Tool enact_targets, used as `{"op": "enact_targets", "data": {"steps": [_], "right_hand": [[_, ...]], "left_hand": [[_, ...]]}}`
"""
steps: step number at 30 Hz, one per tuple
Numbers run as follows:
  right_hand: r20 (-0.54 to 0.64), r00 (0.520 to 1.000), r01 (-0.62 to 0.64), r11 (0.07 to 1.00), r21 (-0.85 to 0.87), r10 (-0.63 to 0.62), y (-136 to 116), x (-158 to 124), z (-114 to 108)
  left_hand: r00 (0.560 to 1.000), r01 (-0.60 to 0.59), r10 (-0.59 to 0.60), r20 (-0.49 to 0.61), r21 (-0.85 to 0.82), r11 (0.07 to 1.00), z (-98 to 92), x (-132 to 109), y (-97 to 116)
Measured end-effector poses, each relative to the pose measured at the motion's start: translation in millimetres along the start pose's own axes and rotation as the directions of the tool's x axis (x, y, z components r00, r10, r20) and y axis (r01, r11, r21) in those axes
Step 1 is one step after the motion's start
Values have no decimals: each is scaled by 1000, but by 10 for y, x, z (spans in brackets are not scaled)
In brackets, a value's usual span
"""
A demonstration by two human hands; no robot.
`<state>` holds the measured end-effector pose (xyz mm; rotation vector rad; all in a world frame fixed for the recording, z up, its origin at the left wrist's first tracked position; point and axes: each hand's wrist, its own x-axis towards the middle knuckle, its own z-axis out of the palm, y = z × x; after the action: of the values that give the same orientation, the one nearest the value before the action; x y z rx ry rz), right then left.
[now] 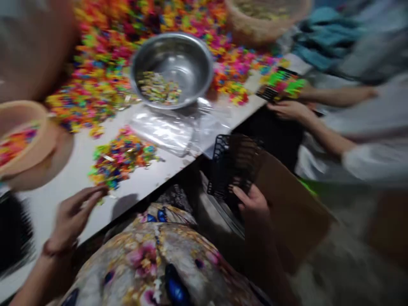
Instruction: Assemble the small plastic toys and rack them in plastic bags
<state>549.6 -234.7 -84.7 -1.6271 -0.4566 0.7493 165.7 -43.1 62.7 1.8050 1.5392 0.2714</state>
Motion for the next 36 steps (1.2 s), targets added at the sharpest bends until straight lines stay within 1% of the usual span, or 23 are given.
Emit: {"op": "enact_targets", "data": {"steps": [1, 2, 3, 4, 6, 7, 9, 10, 11, 12, 13, 15, 16, 18, 21, 23, 24, 26, 28, 29, 32, 34, 36], "right_hand": [[73, 990, 127, 991, -47, -123, -75, -72, 196], [190, 944, 287, 955, -75, -268, -151, -127, 405], [316, 866, 426, 903, -62, -387, -232, -169, 625], [429, 762, 550, 835, -33, -485, -317, -209, 853], [601, 515, 747, 664, 35, -611, -486, -301, 1313], [653, 394, 822, 566, 65, -647, -559, -356, 1534], [704, 163, 924, 357, 136, -691, -656, -470, 1941], [708, 83, 945, 280, 167, -702, -677, -518, 2122], [705, 27, 959, 218, 183, -709, -679, -554, 2286], [699, -5, 969, 169, 180, -715, -668, -573, 2432], [691, -13, 978, 135, 159, -722, -647, -570, 2562], [672, 42, 990, 123, 72, -739, -593, -491, 2775], [657, 97, 990, 143, 16, -747, -567, -416, 2863], [619, 246, 968, 219, -122, -746, -529, -220, 3016], [582, 472, 881, 319, -351, -663, -507, 82, 3213], [596, 571, 819, 337, -464, -565, -509, 214, 3318], [606, 602, 797, 336, -502, -520, -513, 255, 3356], [619, 622, 782, 328, -531, -480, -526, 298, 3395], [612, 598, 798, 318, -512, -518, -554, 311, 3385], [605, 574, 814, 307, -493, -552, -574, 310, 3368], [602, 487, 866, 259, -427, -633, -649, 264, 3327], [618, 438, 894, 246, -374, -653, -693, 185, 3341], [642, 414, 910, 272, -313, -645, -717, 86, 3397]], "left_hand": [[1000, 24, -23, 5, -169, 985, 59, -15, -35], [992, 84, -48, 117, -332, 939, 113, -11, -67], [964, 178, -51, 261, -490, 853, 159, 5, -100], [914, 298, -37, 405, -606, 737, 193, 21, -137], [831, 472, 5, 556, -712, 520, 220, 18, -235], [812, 512, 28, 583, -734, 446, 214, -12, -299], [826, 508, 40, 563, -772, 382, 167, -119, -456], [847, 484, 26, 531, -791, 375, 130, -185, -548], [874, 453, -6, 486, -810, 373, 86, -252, -647], [902, 416, -56, 428, -830, 371, 37, -313, -753], [928, 371, -121, 352, -852, 369, -12, -366, -864], [952, 239, -271, 140, -894, 378, -103, -436, -1100], [941, 165, -338, 24, -904, 394, -140, -453, -1223], [882, 47, -441, -167, -899, 435, -191, -450, -1470], [812, -9, -498, -304, -860, 510, -215, -373, -1804], [786, 3, -491, -376, -792, 611, -208, -295, -1980], [775, 22, -471, -422, -726, 687, -202, -254, -2054], [747, 58, -374, -549, -506, 860, -183, -181, -2173], [721, 57, -188, -667, -213, 975, -148, -128, -2258], [706, 39, -82, -704, -77, 996, -121, -110, -2287], [683, -16, 148, -715, 189, 982, -3, -86, -2313], [718, -7, 205, -665, 288, 958, 90, -93, -2293], [781, 32, 198, -592, 355, 934, 163, -111, -2268]]}}
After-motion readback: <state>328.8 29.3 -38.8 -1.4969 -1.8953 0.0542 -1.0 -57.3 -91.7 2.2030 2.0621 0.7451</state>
